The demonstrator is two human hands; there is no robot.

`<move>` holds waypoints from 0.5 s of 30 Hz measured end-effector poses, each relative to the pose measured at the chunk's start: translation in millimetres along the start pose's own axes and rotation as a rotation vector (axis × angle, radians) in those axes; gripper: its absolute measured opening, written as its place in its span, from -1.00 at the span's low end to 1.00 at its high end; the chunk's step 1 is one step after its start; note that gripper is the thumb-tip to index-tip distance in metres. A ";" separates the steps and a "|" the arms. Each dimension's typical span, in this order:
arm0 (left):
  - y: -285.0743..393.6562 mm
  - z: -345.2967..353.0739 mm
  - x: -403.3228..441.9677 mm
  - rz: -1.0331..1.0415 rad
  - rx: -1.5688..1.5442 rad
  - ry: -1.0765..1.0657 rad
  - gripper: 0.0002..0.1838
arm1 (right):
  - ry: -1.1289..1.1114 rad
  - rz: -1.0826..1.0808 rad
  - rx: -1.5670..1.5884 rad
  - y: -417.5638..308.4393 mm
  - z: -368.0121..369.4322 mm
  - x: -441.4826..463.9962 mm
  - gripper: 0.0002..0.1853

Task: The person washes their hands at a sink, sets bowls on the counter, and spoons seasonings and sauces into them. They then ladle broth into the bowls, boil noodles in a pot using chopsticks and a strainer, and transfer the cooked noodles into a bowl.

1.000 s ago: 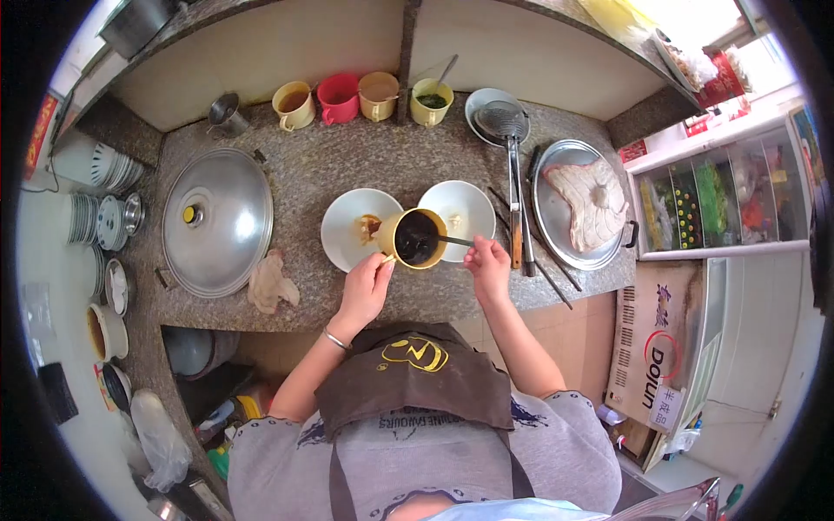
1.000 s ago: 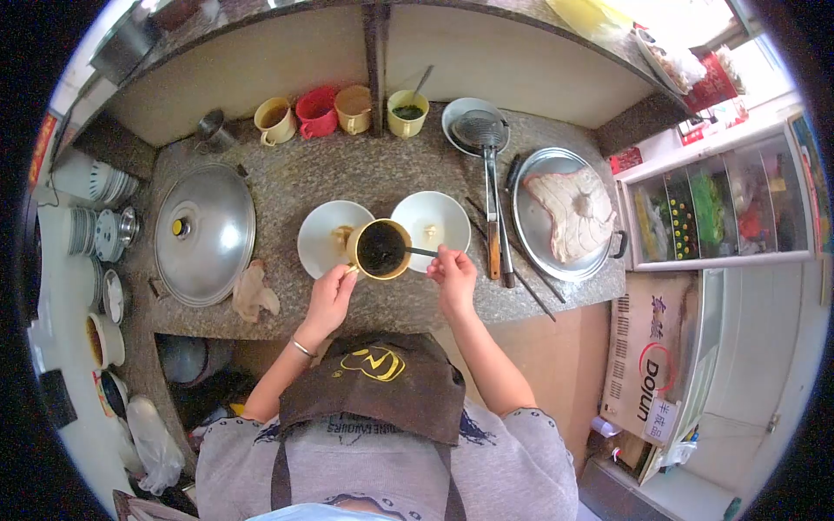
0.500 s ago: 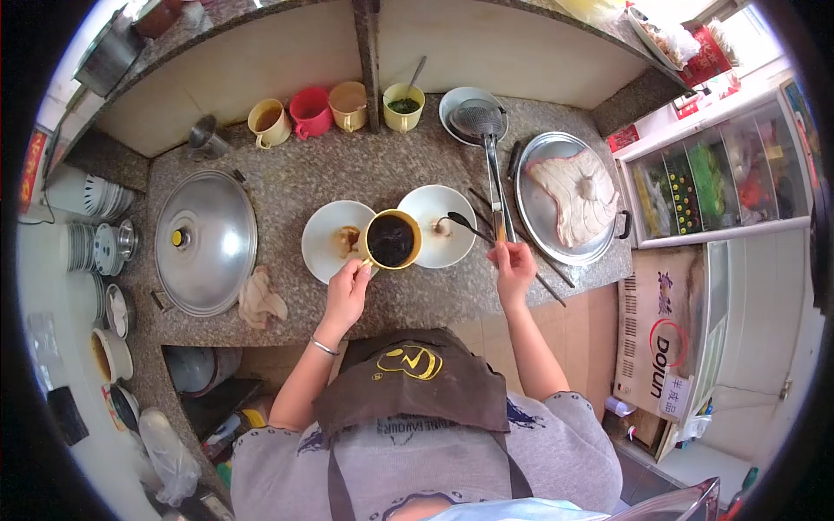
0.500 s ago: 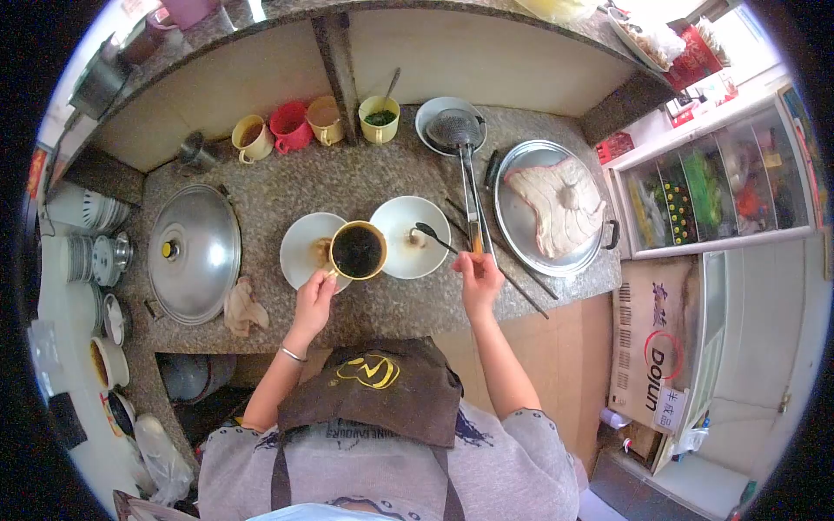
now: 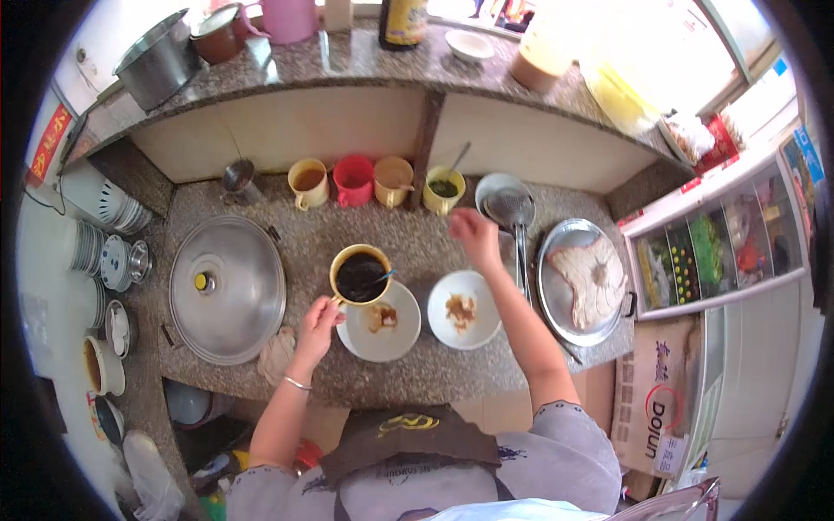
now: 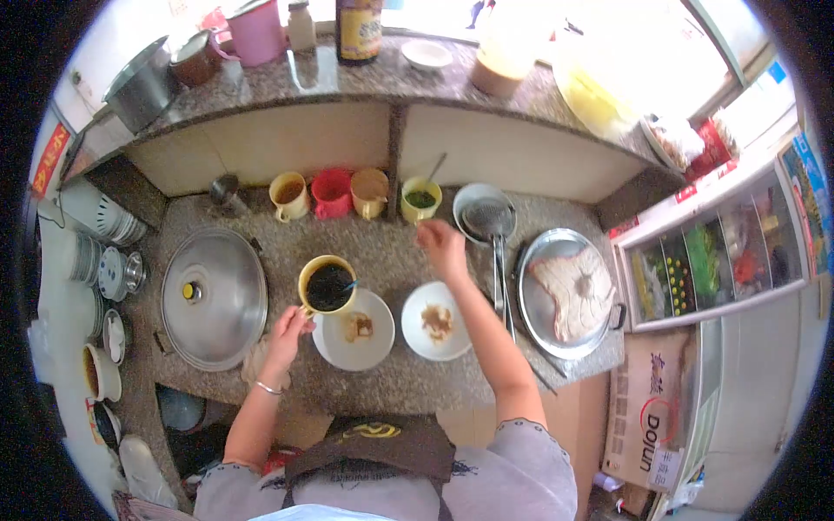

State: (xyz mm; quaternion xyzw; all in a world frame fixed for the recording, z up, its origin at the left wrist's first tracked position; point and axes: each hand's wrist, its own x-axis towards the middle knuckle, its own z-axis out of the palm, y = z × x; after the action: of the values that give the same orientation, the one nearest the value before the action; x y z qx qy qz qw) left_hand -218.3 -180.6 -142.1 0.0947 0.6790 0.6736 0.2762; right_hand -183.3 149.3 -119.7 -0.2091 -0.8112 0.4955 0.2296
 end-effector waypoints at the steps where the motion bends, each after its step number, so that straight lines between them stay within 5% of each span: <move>1: 2.5 -13.8 6.6 0.020 -0.006 0.012 -0.80 | 0.032 -0.070 -0.222 23.1 3.4 37.1 -0.81; 5: 15.4 -71.3 38.4 0.066 0.084 0.143 -0.81 | -0.184 -0.144 -0.856 120.6 34.4 152.4 -0.81; 7: 22.0 -101.9 53.4 0.105 0.095 0.178 -0.80 | -0.642 -0.221 -1.375 111.0 48.9 172.7 -0.76; 11: 24.3 -150.7 97.1 0.166 0.092 0.292 -0.78 | -0.598 0.211 -1.515 135.2 85.9 186.2 -0.74; 15: 16.0 -184.1 146.0 0.168 0.084 0.339 -0.75 | -0.725 -0.088 -1.624 155.8 83.2 190.1 -0.74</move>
State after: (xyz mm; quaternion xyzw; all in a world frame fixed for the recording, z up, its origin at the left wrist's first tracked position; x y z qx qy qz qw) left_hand -435.9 -265.0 -173.8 0.0476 0.7329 0.6717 0.0966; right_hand -367.4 263.8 -262.1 -0.1064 -0.9422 -0.2061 -0.2417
